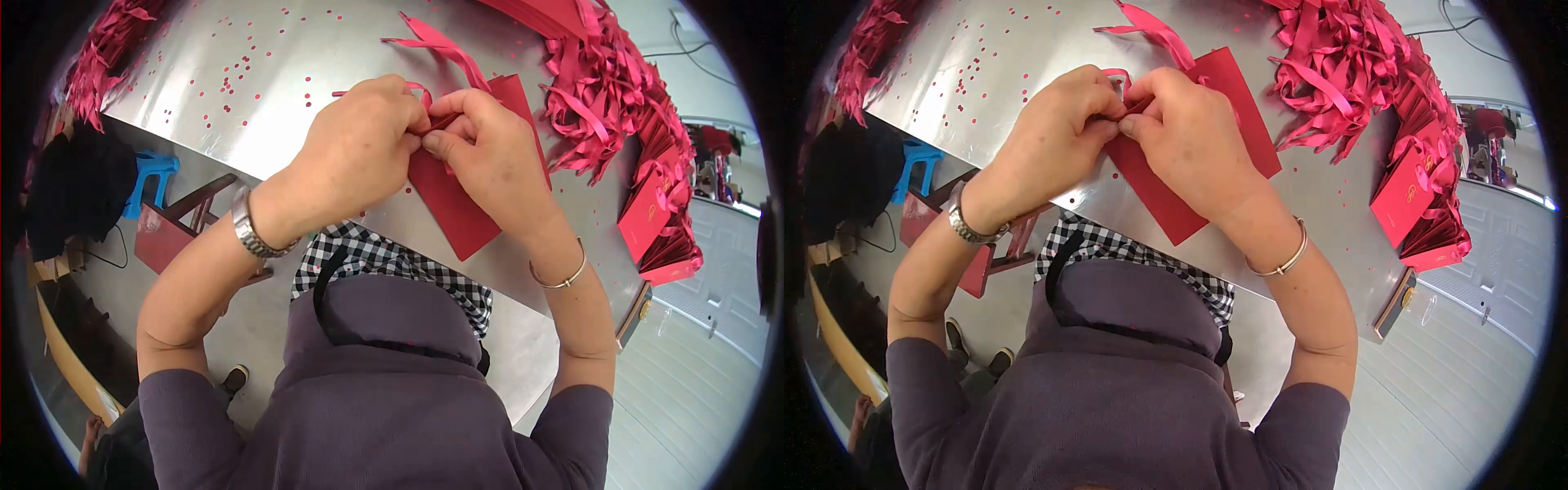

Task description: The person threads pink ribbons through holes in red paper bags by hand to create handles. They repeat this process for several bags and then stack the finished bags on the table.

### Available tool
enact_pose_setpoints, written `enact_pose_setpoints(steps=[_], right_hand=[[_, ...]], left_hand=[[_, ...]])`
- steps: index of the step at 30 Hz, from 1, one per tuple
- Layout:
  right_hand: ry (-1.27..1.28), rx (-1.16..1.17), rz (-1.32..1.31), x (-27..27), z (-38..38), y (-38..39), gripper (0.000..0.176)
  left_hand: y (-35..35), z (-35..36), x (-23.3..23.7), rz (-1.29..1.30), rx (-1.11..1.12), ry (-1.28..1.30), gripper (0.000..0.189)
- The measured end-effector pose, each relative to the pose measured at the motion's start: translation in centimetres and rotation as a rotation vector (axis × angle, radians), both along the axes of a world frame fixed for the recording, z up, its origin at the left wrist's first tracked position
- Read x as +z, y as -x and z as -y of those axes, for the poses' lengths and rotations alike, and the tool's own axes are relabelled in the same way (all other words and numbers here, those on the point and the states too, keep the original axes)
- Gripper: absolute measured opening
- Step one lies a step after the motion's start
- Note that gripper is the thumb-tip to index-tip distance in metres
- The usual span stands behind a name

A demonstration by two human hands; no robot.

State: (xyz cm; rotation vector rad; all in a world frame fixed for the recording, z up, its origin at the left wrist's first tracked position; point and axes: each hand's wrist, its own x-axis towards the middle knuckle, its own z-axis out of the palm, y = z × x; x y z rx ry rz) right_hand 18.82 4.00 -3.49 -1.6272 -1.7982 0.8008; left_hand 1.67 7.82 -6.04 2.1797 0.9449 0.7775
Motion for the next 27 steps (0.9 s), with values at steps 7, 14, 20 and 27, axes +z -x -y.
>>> enact_pose_setpoints(steps=[7, 14, 20, 27], right_hand=[[-0.051, 0.080, 0.050, 0.2, 0.1, -0.7, 0.019], [-0.092, 0.083, 0.084, 0.0, 0.8, -0.6, 0.022], [-0.381, 0.075, 0.528, 0.6, 1.9, -0.3, 0.045], [-0.447, -0.250, 0.186, 0.3, 4.2, -4.6, 0.025]], left_hand=[[0.1, -1.5, 1.0, 0.142, -0.073, 0.223, 0.011], [0.3, -2.9, 1.2, -0.030, -0.255, 0.195, 0.009], [0.3, -2.7, 0.3, -0.030, -0.249, 0.135, 0.008], [0.5, -2.5, -0.1, -0.056, -0.208, 0.055, 0.010]])
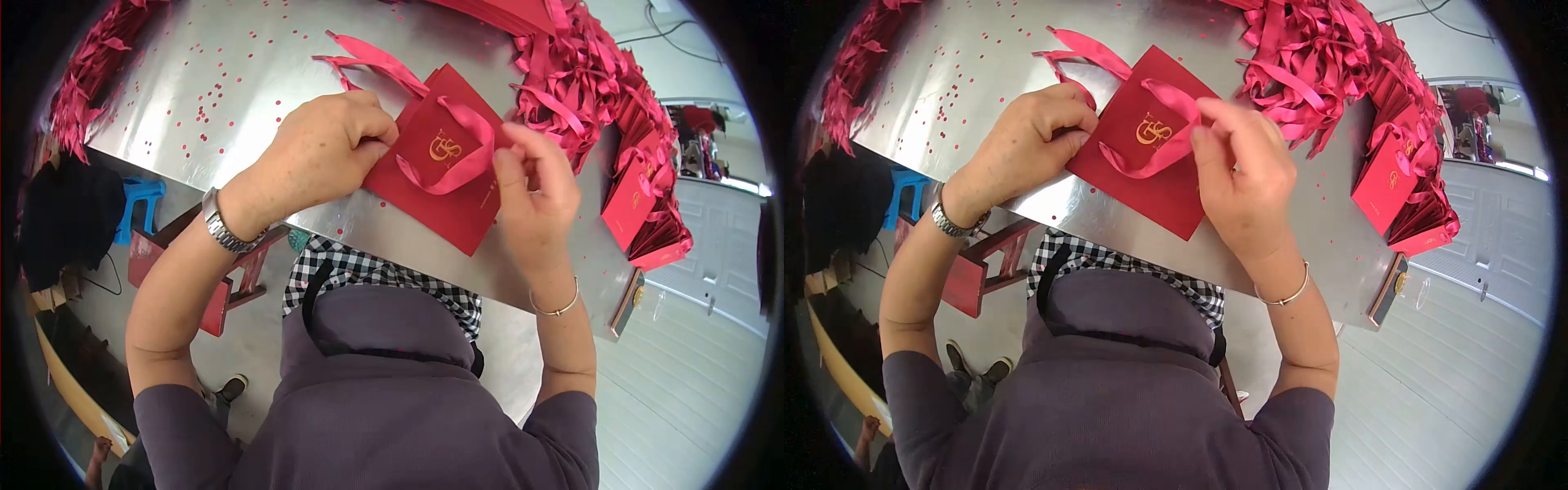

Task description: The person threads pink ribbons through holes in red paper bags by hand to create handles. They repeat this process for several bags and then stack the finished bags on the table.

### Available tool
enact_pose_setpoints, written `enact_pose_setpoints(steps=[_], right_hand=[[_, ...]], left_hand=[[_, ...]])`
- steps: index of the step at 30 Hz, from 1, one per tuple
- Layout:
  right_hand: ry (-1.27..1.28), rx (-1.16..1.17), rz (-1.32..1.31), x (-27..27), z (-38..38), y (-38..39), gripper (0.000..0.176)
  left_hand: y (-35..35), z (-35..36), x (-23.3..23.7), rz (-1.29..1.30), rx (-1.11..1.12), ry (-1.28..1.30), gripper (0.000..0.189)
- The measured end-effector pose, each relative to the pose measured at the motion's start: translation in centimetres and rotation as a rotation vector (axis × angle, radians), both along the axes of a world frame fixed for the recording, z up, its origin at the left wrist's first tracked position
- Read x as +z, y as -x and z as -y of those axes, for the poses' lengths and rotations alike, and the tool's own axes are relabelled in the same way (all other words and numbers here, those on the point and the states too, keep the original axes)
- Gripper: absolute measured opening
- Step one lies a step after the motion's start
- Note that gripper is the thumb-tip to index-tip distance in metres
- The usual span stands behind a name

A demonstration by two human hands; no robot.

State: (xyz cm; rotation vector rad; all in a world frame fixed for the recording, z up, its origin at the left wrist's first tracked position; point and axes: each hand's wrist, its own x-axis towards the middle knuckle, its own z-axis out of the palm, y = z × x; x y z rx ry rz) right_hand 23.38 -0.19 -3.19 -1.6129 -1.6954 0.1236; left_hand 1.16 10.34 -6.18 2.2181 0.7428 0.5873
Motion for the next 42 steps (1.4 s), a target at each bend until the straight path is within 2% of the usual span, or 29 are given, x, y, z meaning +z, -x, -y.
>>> enact_pose_setpoints(steps=[3, 10, 14, 16, 17, 18, 20, 24, 26, 27, 29, 30, 32, 33, 35, 37, 39, 41, 42], right_hand=[[0.021, 0.228, 0.063, -0.5, 0.6, -0.6, 0.033], [0.019, 0.323, 0.295, -0.4, -0.7, -0.9, 0.036], [-0.016, 0.352, 0.105, 0.2, -0.9, -0.2, 0.027], [0.209, 0.378, 0.080, 1.2, -0.9, 0.5, 0.022], [0.354, 0.320, 0.282, 1.9, -0.8, 1.1, 0.020], [0.354, 0.315, 0.275, 2.5, -0.8, 1.5, 0.020], [0.581, 0.217, 0.584, 3.6, -1.2, 2.3, 0.020], [0.509, 0.174, 0.472, 3.0, -0.9, 1.7, 0.019], [0.508, 0.140, 0.284, 2.6, -0.8, 1.5, 0.022], [0.509, 0.144, 0.286, 2.7, -0.6, 1.6, 0.022], [0.613, 0.120, 0.134, 2.8, -0.3, 1.7, 0.020], [0.611, 0.120, 0.133, 2.5, -0.2, 1.7, 0.020], [0.477, 0.197, -0.120, 1.4, 0.0, 1.5, 0.016], [0.474, 0.194, -0.119, 0.8, 0.2, 1.6, 0.016], [0.230, 0.205, -0.141, -0.4, 0.4, 2.2, 0.013], [0.189, 0.221, -0.136, -1.1, 0.3, 2.4, 0.012], [0.157, 0.231, -0.135, -1.8, 0.5, 2.2, 0.013], [-0.033, 0.241, -0.141, -2.4, 0.4, 1.9, 0.014], [-0.033, 0.236, -0.140, -2.5, 0.6, 1.7, 0.014]], left_hand=[[0.0, 0.1, 0.1, 0.008, 0.006, -0.001, 0.011], [0.0, 0.3, 0.1, 0.021, 0.016, 0.020, 0.012], [0.0, 0.6, -0.1, 0.008, 0.049, -0.004, 0.011], [-0.1, 0.5, 0.0, 0.008, 0.057, -0.027, 0.011], [-0.2, 0.5, -0.1, 0.018, 0.058, -0.024, 0.011], [-0.1, 0.6, -0.1, 0.025, 0.059, -0.017, 0.010], [0.0, 0.7, -0.1, 0.027, 0.070, -0.026, 0.008], [-0.1, 0.8, -0.1, 0.046, 0.097, -0.027, 0.006], [0.0, 0.8, -0.3, 0.051, 0.098, -0.030, 0.006], [0.0, 0.8, -0.3, 0.054, 0.095, -0.034, 0.006], [0.0, 0.9, -0.4, 0.062, 0.102, -0.030, 0.006], [0.0, 0.9, -0.4, 0.069, 0.105, -0.030, 0.006], [0.2, 0.7, 0.1, 0.046, 0.075, 0.013, 0.006], [0.2, 0.7, 0.3, 0.021, 0.045, 0.064, 0.006], [0.5, 0.8, 0.8, 0.023, -0.006, 0.105, 0.007], [0.5, 1.0, 1.0, 0.038, -0.074, 0.158, 0.009], [0.5, 1.3, 1.0, 0.027, -0.073, 0.145, 0.009], [0.5, 1.5, 0.7, 0.018, -0.073, 0.131, 0.010], [0.5, 1.5, 0.5, 0.022, -0.030, 0.098, 0.008]])
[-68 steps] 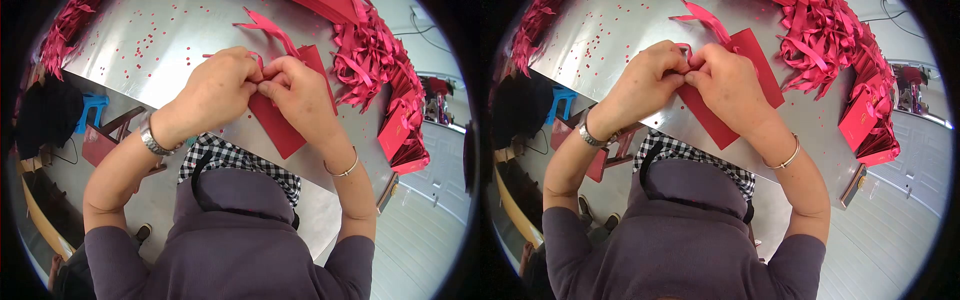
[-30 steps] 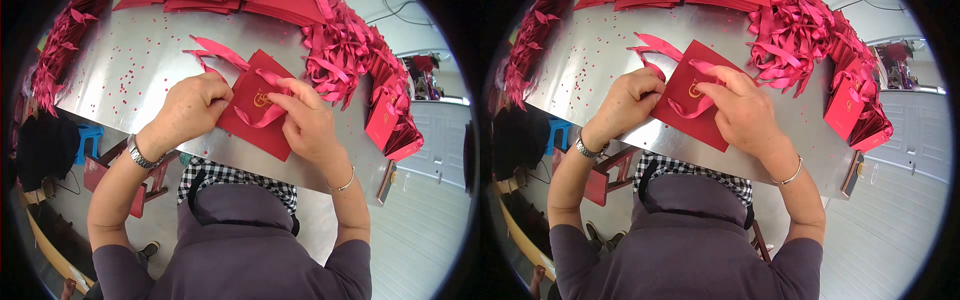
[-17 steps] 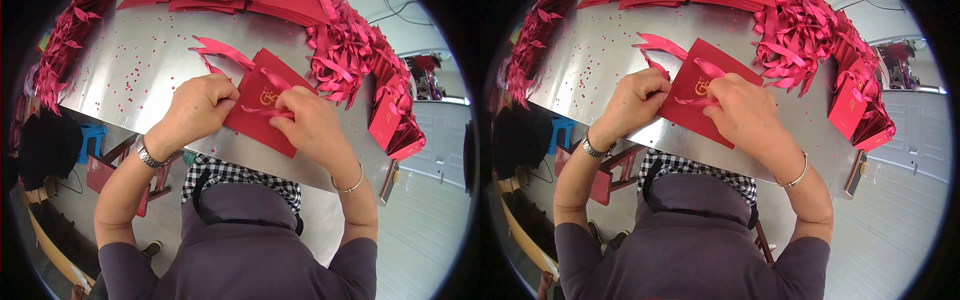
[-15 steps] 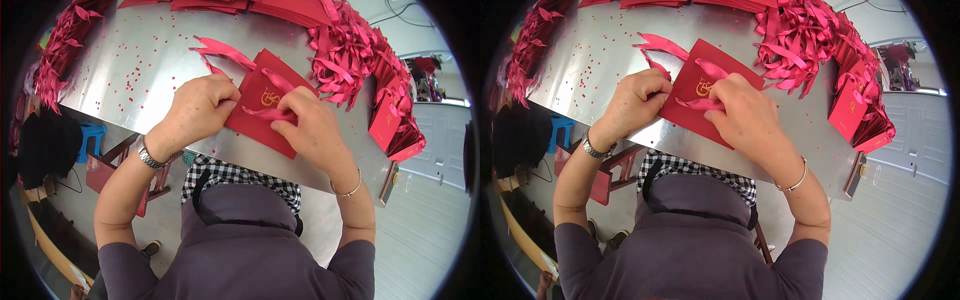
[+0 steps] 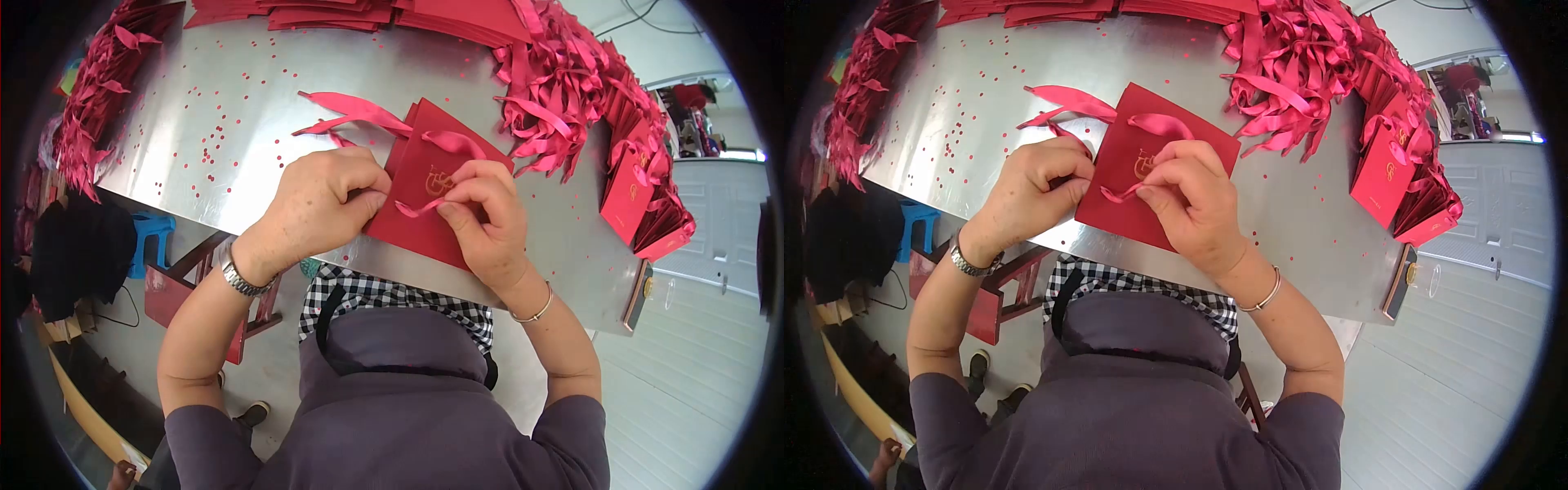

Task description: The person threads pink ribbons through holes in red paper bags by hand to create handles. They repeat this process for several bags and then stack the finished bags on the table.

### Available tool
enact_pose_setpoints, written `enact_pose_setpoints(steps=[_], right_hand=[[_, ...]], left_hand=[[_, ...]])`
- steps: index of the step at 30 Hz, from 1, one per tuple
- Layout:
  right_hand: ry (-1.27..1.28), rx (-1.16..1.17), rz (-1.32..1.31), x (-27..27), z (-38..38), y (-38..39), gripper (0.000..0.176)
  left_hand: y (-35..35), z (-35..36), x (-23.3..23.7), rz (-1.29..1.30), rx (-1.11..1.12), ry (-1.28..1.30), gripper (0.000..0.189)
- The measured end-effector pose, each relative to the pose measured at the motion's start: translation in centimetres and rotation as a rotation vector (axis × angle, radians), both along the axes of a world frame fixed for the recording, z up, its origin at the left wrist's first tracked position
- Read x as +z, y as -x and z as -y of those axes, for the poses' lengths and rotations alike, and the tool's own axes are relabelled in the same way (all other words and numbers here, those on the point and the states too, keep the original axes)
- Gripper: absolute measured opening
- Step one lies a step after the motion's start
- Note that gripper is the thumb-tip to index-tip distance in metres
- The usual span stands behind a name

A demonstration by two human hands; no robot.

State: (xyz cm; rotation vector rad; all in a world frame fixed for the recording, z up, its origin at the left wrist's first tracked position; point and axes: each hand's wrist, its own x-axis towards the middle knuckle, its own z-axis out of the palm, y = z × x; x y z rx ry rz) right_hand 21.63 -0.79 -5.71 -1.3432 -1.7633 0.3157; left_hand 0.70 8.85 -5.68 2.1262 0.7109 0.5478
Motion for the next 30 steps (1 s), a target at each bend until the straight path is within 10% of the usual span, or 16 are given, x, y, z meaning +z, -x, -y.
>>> enact_pose_setpoints(steps=[10, 20, 30], right_hand=[[0.036, 0.144, 0.125, -0.6, -0.2, 0.9, 0.028], [0.192, -0.125, 0.043, -0.5, -0.1, 2.0, 0.093], [0.315, -0.051, 0.212, 0.2, -0.4, 2.1, 0.090]], left_hand=[[3.7, -1.4, 0.3, 0.045, 0.289, -0.177, 0.008], [4.1, -0.6, 0.0, -0.044, 0.340, -0.246, 0.011], [10.7, -3.4, -0.5, 0.132, 0.621, -0.058, 0.006]])
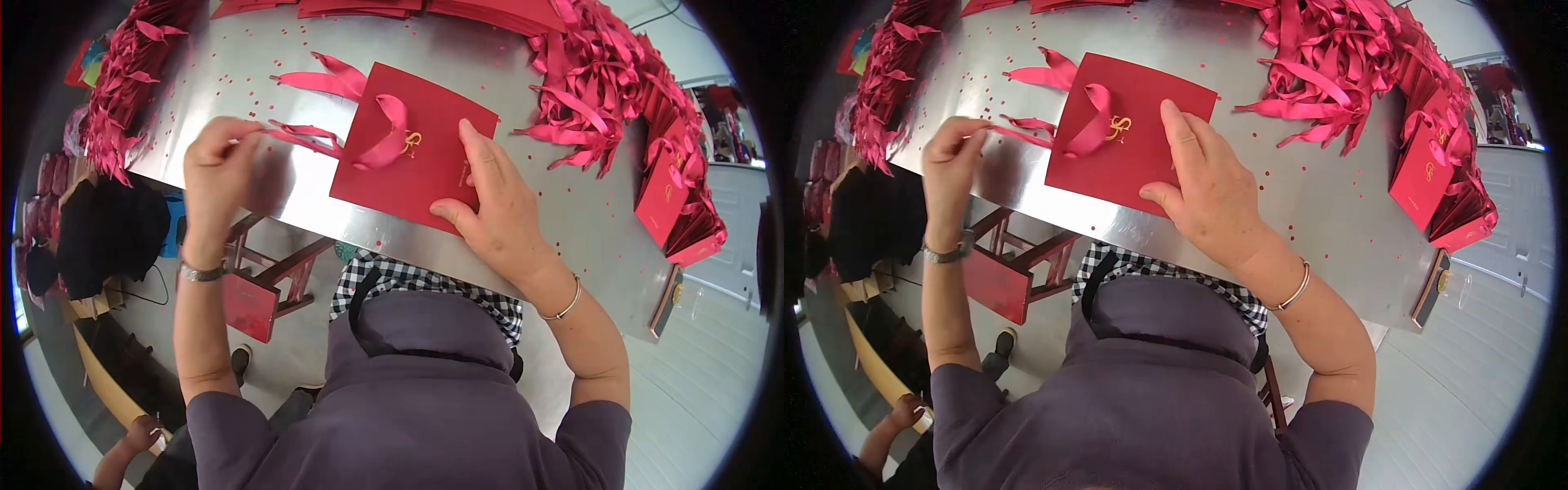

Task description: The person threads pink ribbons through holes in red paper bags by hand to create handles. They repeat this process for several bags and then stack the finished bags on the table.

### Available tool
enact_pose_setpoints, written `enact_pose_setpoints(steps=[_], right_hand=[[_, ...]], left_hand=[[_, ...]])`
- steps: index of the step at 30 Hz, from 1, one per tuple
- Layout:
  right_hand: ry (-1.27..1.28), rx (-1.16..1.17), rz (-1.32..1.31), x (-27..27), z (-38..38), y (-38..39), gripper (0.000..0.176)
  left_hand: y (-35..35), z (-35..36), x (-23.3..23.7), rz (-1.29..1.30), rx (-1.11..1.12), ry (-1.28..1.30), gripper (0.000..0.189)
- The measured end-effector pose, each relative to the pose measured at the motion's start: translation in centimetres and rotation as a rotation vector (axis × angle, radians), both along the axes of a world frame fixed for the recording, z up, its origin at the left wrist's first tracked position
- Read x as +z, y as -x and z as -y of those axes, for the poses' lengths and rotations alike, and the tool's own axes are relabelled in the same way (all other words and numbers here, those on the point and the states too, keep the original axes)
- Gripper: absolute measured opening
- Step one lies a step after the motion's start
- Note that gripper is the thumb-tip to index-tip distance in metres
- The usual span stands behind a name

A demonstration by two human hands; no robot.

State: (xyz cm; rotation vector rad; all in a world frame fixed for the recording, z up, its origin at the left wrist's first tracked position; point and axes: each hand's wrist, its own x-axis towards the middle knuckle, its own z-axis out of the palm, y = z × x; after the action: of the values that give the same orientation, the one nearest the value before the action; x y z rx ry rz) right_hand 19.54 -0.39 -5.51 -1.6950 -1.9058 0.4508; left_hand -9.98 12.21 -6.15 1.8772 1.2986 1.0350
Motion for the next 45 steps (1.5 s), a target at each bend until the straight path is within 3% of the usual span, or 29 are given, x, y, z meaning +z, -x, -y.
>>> enact_pose_setpoints(steps=[2, 5, 6, 8, 9, 12, 15, 22, 24, 27, 30, 32, 33, 38, 45], right_hand=[[0.078, -0.010, -0.032, 0.4, -0.2, 0.0, 0.084], [0.057, 0.013, 0.037, 0.2, -0.4, -0.3, 0.080], [0.057, 0.016, 0.033, 0.1, -0.3, -0.3, 0.080], [0.020, 0.019, 0.030, -0.1, -0.3, -0.3, 0.076], [0.021, 0.017, 0.026, -0.1, -0.2, -0.2, 0.076], [0.021, 0.030, 0.042, 0.3, -0.4, -0.2, 0.073], [0.021, 0.036, 0.012, 0.6, -0.5, -0.3, 0.067], [0.013, 0.027, 0.009, 0.6, -0.5, 0.0, 0.058], [0.019, 0.031, 0.018, 0.6, -0.3, 0.0, 0.057], [-0.003, 0.051, 0.047, 0.7, -0.6, -0.1, 0.057], [-0.005, 0.062, 0.044, 0.8, -0.5, -0.3, 0.056], [0.006, 0.056, 0.021, 0.7, -0.6, -0.2, 0.056], [0.003, 0.061, 0.023, 0.7, -0.5, -0.1, 0.056], [-0.021, 0.070, 0.069, 0.6, -0.5, -0.1, 0.056], [-0.023, 0.083, 0.075, 0.8, -0.4, 0.1, 0.056]], left_hand=[[1.9, 0.7, 1.1, -0.051, 0.062, 0.108, 0.008], [2.8, 1.2, 0.1, -0.076, -0.013, 0.082, 0.011], [2.8, 1.4, 0.7, -0.130, 0.049, 0.218, 0.021], [1.0, 2.2, 2.0, -0.228, 0.206, -0.061, 0.032], [0.3, 2.7, 2.7, -0.208, 0.182, -0.136, 0.037], [-3.5, 2.5, 3.4, -0.266, -0.093, -0.408, 0.027], [-4.5, 1.7, 2.8, -0.473, -0.307, -0.334, 0.021], [-3.2, 1.5, 1.5, -0.453, -0.256, -0.215, 0.009], [-2.5, 0.2, 1.3, -0.538, -0.040, -0.341, 0.004], [-1.2, -0.8, 0.2, -0.552, 0.022, -0.298, 0.004], [-1.4, 0.1, 1.4, -0.592, 0.023, -0.242, 0.016], [-2.9, 1.3, 3.0, -0.398, 0.052, -0.347, 0.029], [-3.2, 1.5, 3.1, -0.359, -0.005, -0.330, 0.038], [-7.6, -2.9, 0.9, -0.363, -0.261, -0.405, 0.029], [-8.9, -7.5, 0.9, -0.523, -0.374, -0.295, 0.010]])
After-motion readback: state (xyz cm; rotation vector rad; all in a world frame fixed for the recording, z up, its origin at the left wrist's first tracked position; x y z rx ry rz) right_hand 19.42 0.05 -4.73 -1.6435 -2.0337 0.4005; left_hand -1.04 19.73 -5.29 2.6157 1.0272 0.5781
